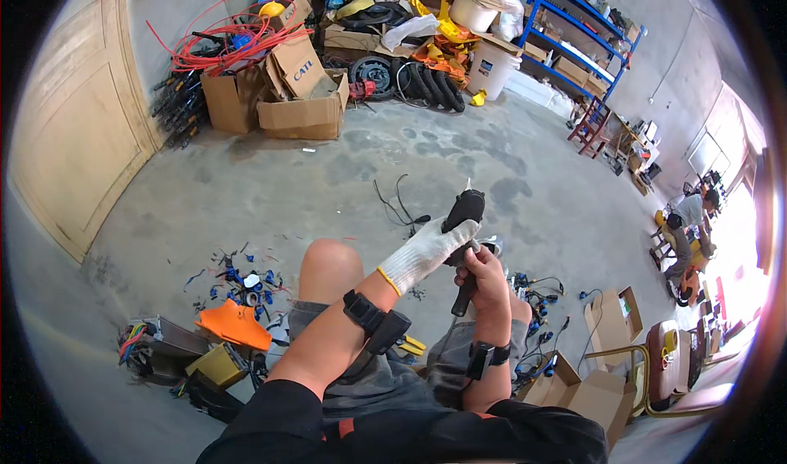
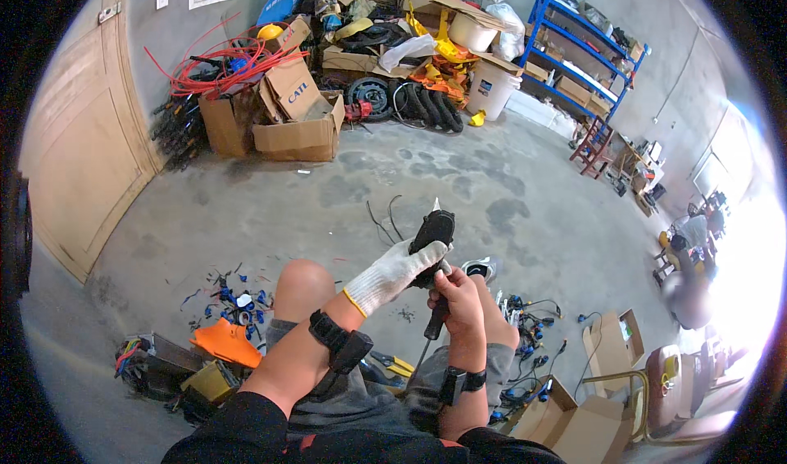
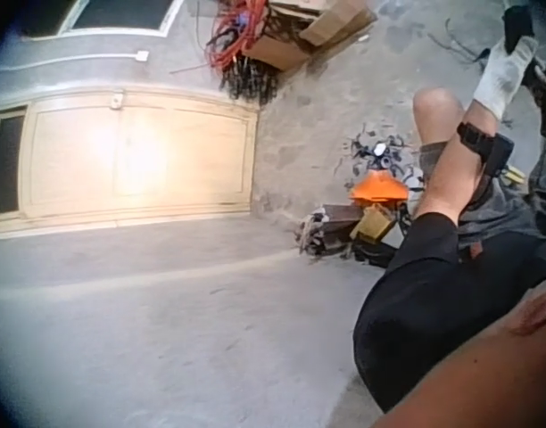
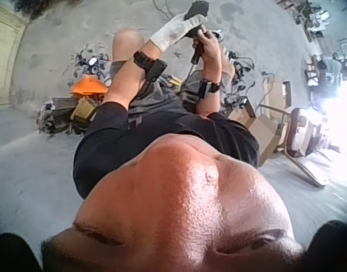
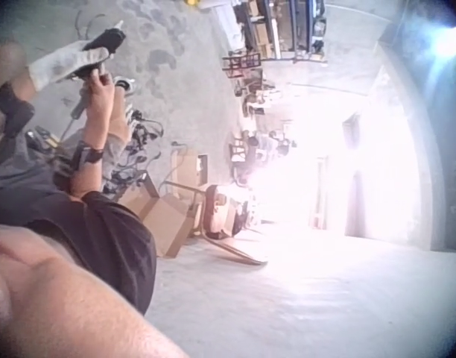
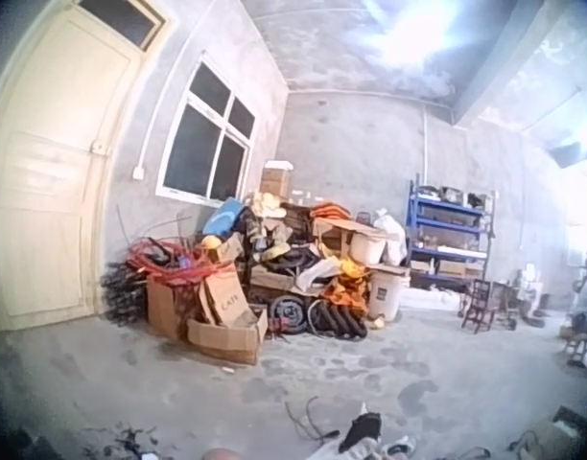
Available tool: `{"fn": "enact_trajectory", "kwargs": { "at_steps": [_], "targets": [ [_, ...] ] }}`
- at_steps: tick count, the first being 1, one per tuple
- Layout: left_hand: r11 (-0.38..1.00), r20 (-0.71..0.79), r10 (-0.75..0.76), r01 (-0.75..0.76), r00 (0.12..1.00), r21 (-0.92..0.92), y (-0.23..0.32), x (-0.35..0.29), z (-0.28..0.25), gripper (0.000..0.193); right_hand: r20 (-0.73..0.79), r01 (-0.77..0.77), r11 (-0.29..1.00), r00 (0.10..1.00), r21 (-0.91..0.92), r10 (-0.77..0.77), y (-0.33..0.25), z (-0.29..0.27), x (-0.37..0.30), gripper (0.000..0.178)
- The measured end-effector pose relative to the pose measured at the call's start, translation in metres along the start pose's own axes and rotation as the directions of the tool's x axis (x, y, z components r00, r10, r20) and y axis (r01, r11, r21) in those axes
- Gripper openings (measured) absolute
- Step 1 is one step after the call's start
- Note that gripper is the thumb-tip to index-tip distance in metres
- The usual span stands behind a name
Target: Using a screwdriver to repair or disassemble a motorcycle instrument cluster.
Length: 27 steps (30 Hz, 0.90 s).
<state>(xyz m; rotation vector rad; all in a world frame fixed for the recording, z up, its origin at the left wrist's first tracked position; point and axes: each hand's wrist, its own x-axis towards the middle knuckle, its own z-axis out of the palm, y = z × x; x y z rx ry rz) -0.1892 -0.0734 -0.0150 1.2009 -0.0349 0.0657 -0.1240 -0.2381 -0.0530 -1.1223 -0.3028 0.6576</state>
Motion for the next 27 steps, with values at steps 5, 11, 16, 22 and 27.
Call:
{"fn": "enact_trajectory", "kwargs": {
  "at_steps": [5,11,16,22,27],
  "targets": [
    [0.993,-0.084,-0.039,0.029,0.996,-0.111,-0.006,0.011,-0.002,0.054,-0.173,0.095,0.909,0.968,-0.406,-0.179,-0.001,0.003,0.004,0.028],
    [0.842,-0.183,-0.121,0.003,0.976,-0.540,-0.003,0.023,-0.011,0.039,-0.322,0.595,0.769,0.699,-0.232,-0.638,-0.073,0.004,-0.027,0.036],
    [0.832,-0.256,-0.179,0.007,0.950,-0.555,-0.001,0.024,-0.009,0.039,-0.312,0.864,0.464,0.503,0.195,-0.806,-0.103,0.008,-0.041,0.038],
    [0.760,-0.161,-0.199,0.049,0.967,-0.648,-0.002,0.019,-0.007,0.040,-0.188,0.885,0.454,0.431,-0.102,-0.882,-0.056,0.052,-0.019,0.036],
    [0.769,-0.216,-0.156,-0.019,0.964,-0.639,0.000,0.016,-0.014,0.039,-0.017,0.786,0.581,0.592,-0.212,-0.806,-0.055,0.064,-0.040,0.076]
  ]
}}
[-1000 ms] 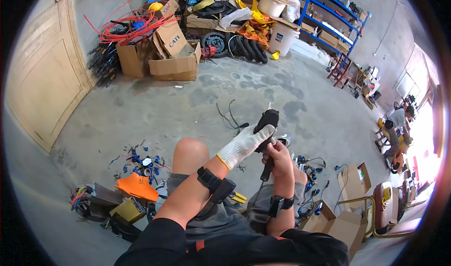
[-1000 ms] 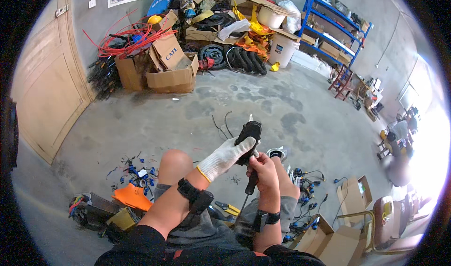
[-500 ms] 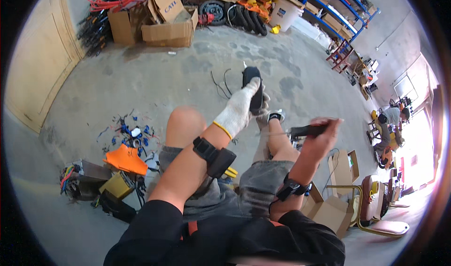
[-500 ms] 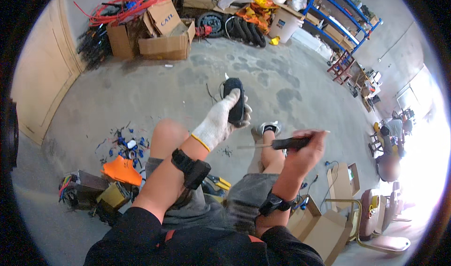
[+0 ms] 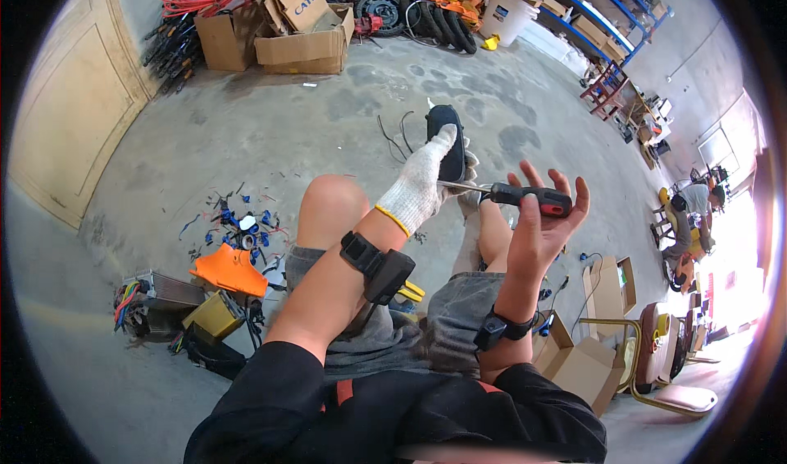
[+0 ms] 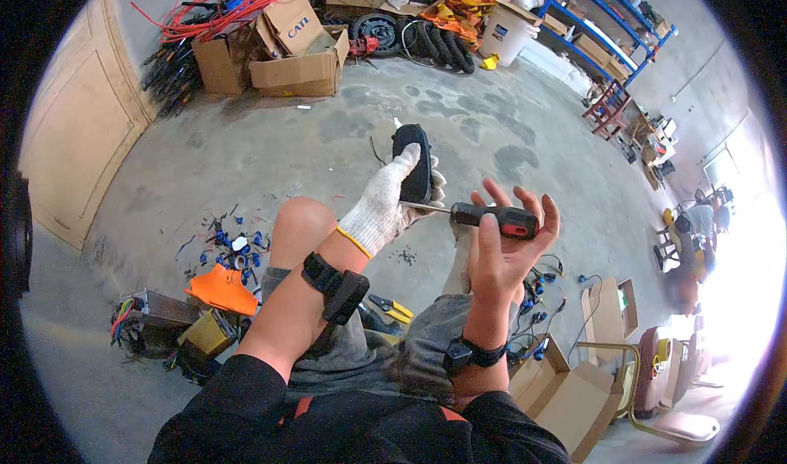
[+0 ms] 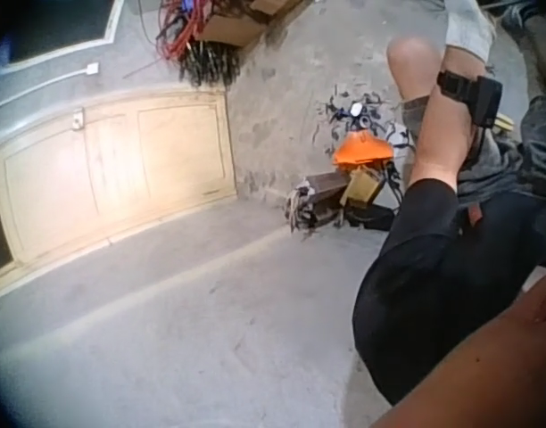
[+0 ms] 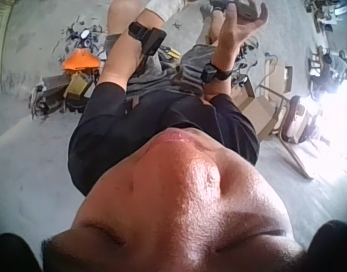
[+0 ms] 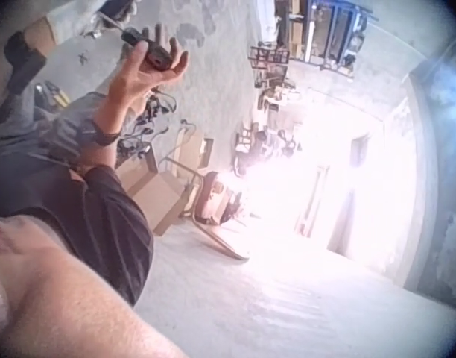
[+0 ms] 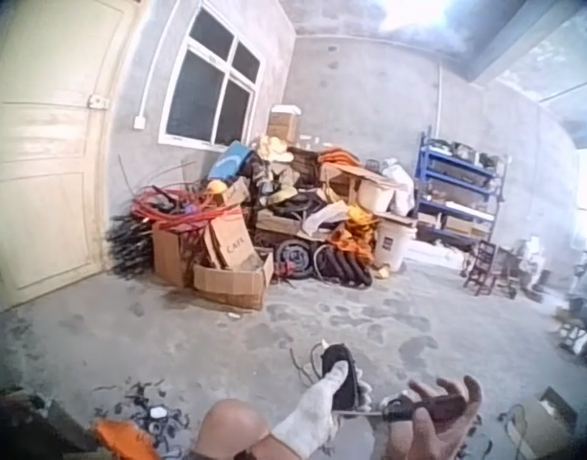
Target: Using a screwdriver to repair or disassemble a motorcycle instrument cluster.
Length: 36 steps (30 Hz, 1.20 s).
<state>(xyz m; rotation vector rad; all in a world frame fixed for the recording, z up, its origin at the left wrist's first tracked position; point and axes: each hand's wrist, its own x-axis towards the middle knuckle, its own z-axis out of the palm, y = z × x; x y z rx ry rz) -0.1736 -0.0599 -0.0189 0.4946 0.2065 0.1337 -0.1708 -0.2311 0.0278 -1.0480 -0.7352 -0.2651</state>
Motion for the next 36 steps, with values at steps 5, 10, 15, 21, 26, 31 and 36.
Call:
{"fn": "enact_trajectory", "kwargs": {
  "at_steps": [5,10,15,21,26,31,36],
  "targets": [
    [0.998,-0.009,0.035,-0.034,0.999,0.044,0.002,-0.004,0.000,0.040,-0.025,0.057,0.974,0.998,-0.218,-0.064,-0.010,-0.013,-0.004,0.070],
    [0.998,0.073,-0.060,0.061,0.996,-0.016,0.004,-0.006,0.003,0.044,-0.115,0.293,0.912,0.934,-0.287,-0.337,-0.014,-0.038,0.015,0.059],
    [0.999,0.069,-0.049,0.048,0.996,0.016,0.004,-0.004,0.002,0.045,-0.062,0.308,0.887,0.935,-0.343,-0.349,-0.011,-0.031,0.023,0.056],
    [0.997,0.032,-0.073,0.072,0.997,0.030,0.003,-0.001,0.003,0.044,0.000,0.348,0.885,0.931,-0.310,-0.366,-0.001,-0.029,0.022,0.054],
    [0.996,0.017,-0.085,0.084,0.996,0.033,0.002,-0.001,0.003,0.043,0.037,0.375,0.859,0.921,-0.349,-0.387,0.002,-0.032,0.020,0.051],
    [0.994,-0.037,-0.017,0.021,0.999,0.109,0.001,-0.003,0.004,0.038,0.223,0.486,0.690,0.870,-0.537,-0.439,0.003,-0.034,0.020,0.053],
    [0.923,-0.163,0.110,-0.040,0.980,0.382,0.000,0.000,0.003,0.032,0.280,0.363,0.627,0.932,-0.689,-0.231,-0.027,-0.024,0.007,0.049]
  ]
}}
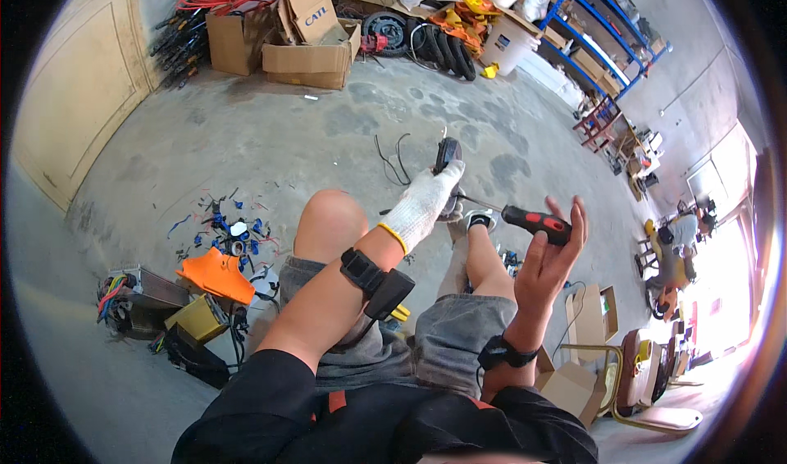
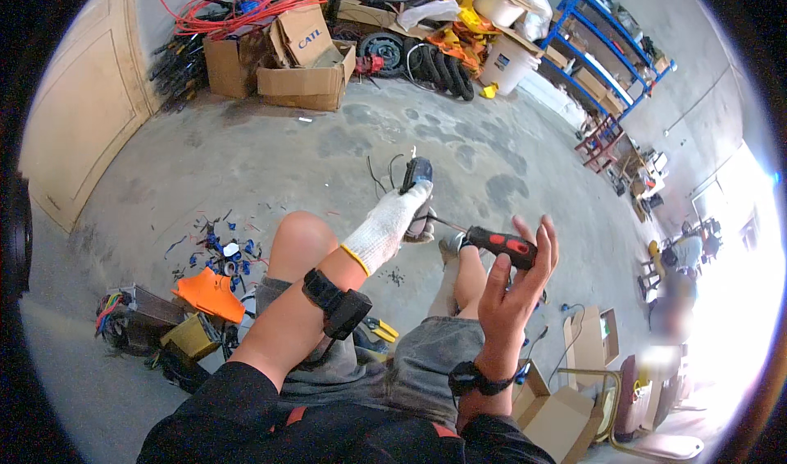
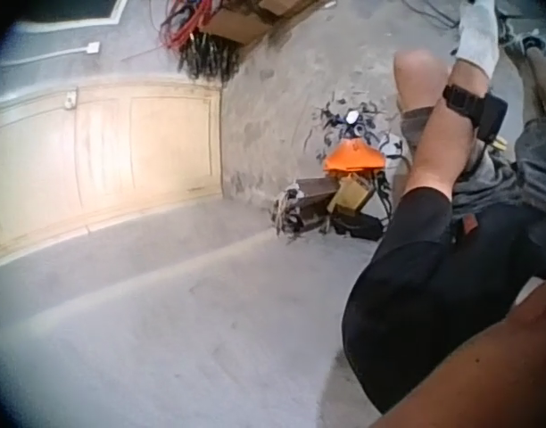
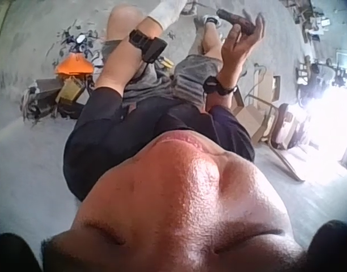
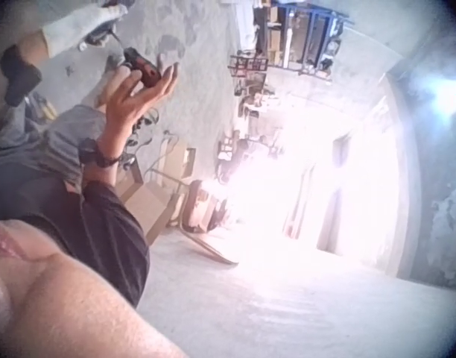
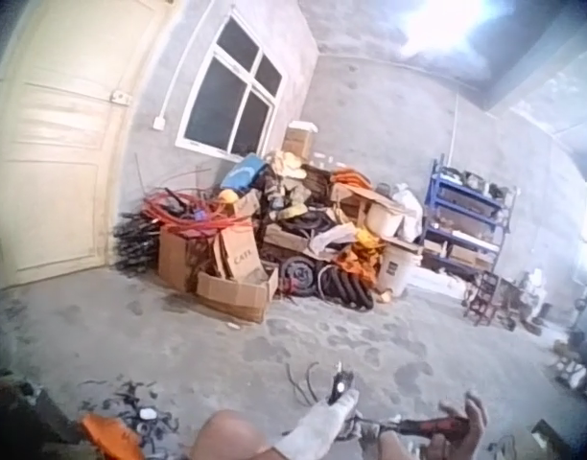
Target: Using a screwdriver to repair or disassemble a motorcycle instrument cluster.
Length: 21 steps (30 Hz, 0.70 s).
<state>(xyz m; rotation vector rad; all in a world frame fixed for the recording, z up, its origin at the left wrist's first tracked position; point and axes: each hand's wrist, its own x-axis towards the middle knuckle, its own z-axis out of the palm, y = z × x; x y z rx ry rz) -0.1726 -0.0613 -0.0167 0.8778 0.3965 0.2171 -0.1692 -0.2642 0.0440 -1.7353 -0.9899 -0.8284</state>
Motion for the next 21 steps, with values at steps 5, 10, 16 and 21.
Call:
{"fn": "enact_trajectory", "kwargs": {
  "at_steps": [5,10,16,21],
  "targets": [
    [0.999,0.030,0.017,-0.018,0.999,0.038,-0.004,0.004,-0.005,0.039,0.123,-0.393,0.844,0.878,-0.365,0.463,0.000,-0.024,0.007,0.033],
    [0.993,-0.061,0.089,-0.083,0.994,0.084,-0.005,0.008,-0.009,0.034,0.117,-0.322,0.859,0.911,-0.397,0.395,0.000,-0.015,0.000,0.035],
    [0.994,-0.016,0.011,-0.009,1.000,0.109,-0.009,0.014,-0.011,0.034,0.210,-0.283,0.956,0.942,0.076,0.262,-0.010,-0.019,0.002,0.037],
    [0.995,-0.020,0.039,-0.037,0.999,0.089,-0.006,0.012,-0.011,0.035,0.025,-0.510,0.798,0.838,-0.322,0.546,0.012,-0.014,0.003,0.015]
  ]
}}
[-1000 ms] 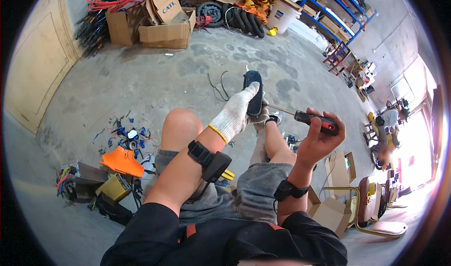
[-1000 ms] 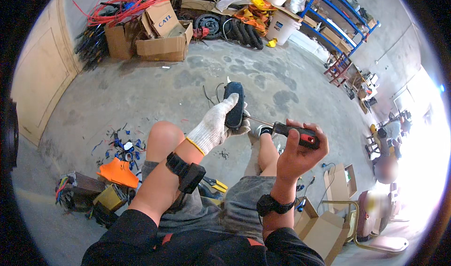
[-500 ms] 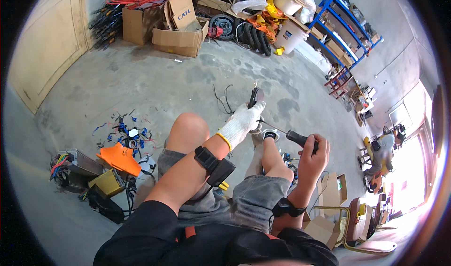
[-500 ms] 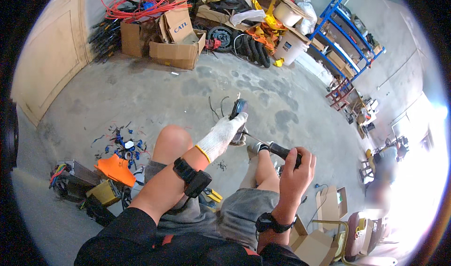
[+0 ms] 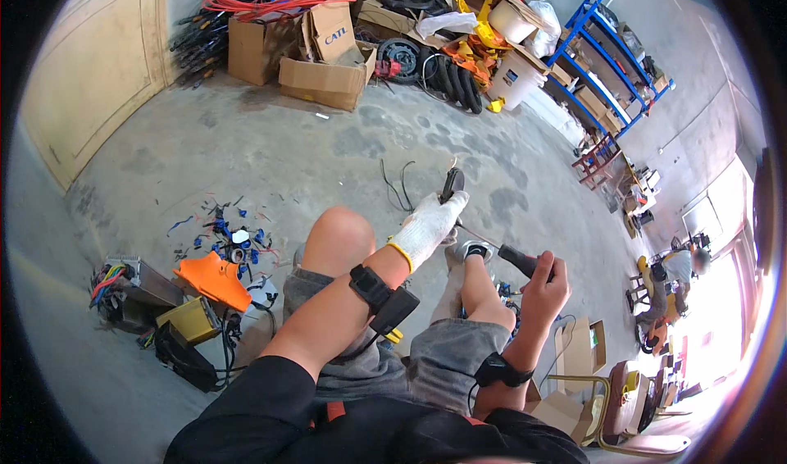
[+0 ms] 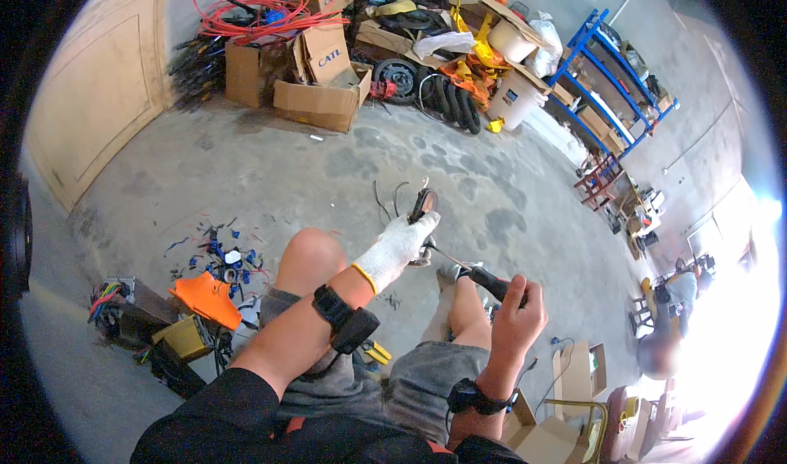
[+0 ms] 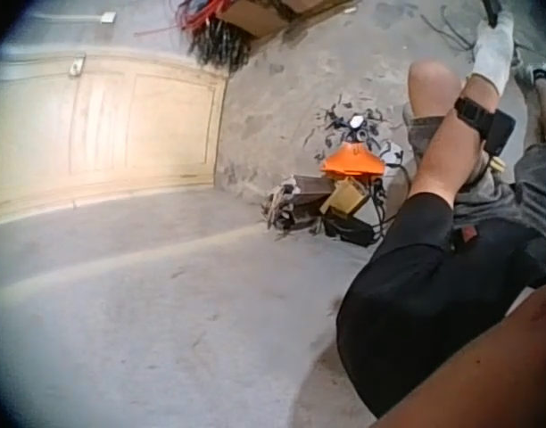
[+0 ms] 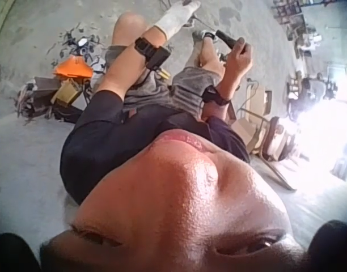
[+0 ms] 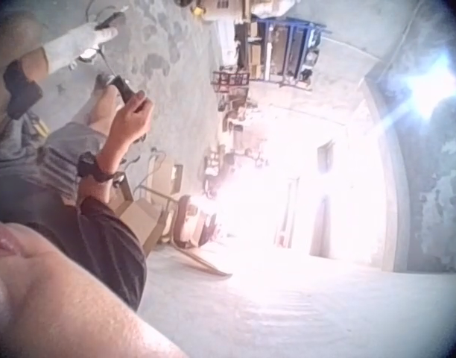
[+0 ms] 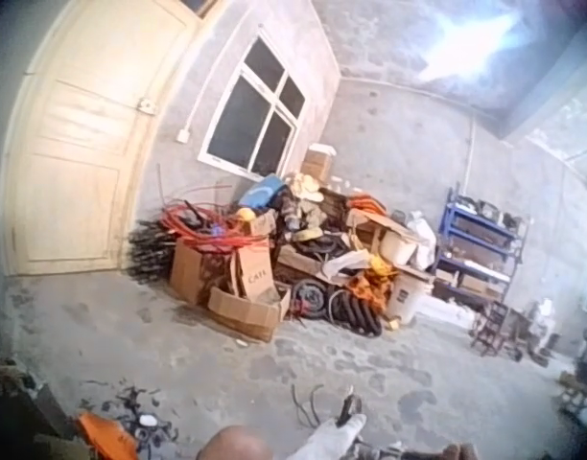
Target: Using a screwdriver to repair or disassemble a motorcycle instrument cluster.
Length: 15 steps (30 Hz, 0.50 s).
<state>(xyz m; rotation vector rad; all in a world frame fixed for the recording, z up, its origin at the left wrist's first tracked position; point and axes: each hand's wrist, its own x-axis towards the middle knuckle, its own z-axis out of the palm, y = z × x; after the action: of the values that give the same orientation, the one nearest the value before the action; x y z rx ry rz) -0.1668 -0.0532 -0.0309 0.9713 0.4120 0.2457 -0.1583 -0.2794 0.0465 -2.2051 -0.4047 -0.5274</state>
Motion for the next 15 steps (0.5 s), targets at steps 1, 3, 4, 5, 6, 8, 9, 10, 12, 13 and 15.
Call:
{"fn": "enact_trajectory", "kwargs": {
  "at_steps": [1,3,4,5,6,8,9,10,12,13,15],
  "targets": [
    [1.000,-0.038,-0.004,0.005,0.999,0.018,0.000,-0.001,0.000,0.035,0.133,-0.104,0.994,0.986,-0.018,0.105,-0.002,-0.003,-0.001,0.019],
    [0.999,-0.074,-0.011,0.014,0.997,0.037,0.002,-0.002,0.000,0.035,0.106,0.091,0.985,0.988,0.149,-0.108,-0.002,0.002,-0.011,0.023],
    [0.999,-0.102,-0.029,0.032,0.994,0.026,0.003,-0.002,0.000,0.034,0.045,0.279,0.912,0.951,0.300,-0.305,-0.005,0.003,-0.016,0.028],
    [0.999,-0.130,-0.048,0.050,0.990,0.014,0.004,-0.002,0.001,0.033,0.133,0.313,0.896,0.920,0.317,-0.368,-0.010,-0.007,-0.018,0.039],
    [0.998,-0.131,-0.055,0.057,0.990,0.016,0.004,-0.003,0.001,0.033,0.137,0.306,0.898,0.922,0.316,-0.362,-0.014,-0.009,-0.018,0.039],
    [0.997,-0.030,-0.072,0.071,0.997,-0.012,0.002,-0.004,-0.001,0.031,0.171,0.340,0.840,0.880,0.423,-0.443,-0.017,-0.009,-0.016,0.034],
    [1.000,0.034,-0.020,0.020,0.999,0.000,0.000,-0.008,-0.003,0.032,0.201,0.382,0.852,0.859,0.359,-0.470,-0.012,-0.011,-0.012,0.027],
    [1.000,0.030,-0.021,0.021,0.999,-0.002,0.000,-0.010,-0.002,0.032,0.205,0.381,0.851,0.858,0.360,-0.471,-0.005,-0.011,-0.010,0.027],
    [0.998,0.023,-0.019,0.018,1.000,0.063,0.000,-0.012,0.005,0.035,0.151,0.247,0.956,0.951,0.158,-0.271,0.007,-0.010,-0.008,0.020],
    [0.997,0.024,-0.035,0.034,0.999,0.064,0.000,-0.011,0.007,0.037,0.098,0.055,0.963,0.992,0.265,-0.084,0.006,-0.005,-0.008,0.019],
    [0.995,0.003,-0.044,0.044,0.999,0.092,0.000,-0.011,0.008,0.037,0.112,-0.018,0.986,0.994,0.167,0.000,0.015,-0.005,-0.003,0.023]
  ]
}}
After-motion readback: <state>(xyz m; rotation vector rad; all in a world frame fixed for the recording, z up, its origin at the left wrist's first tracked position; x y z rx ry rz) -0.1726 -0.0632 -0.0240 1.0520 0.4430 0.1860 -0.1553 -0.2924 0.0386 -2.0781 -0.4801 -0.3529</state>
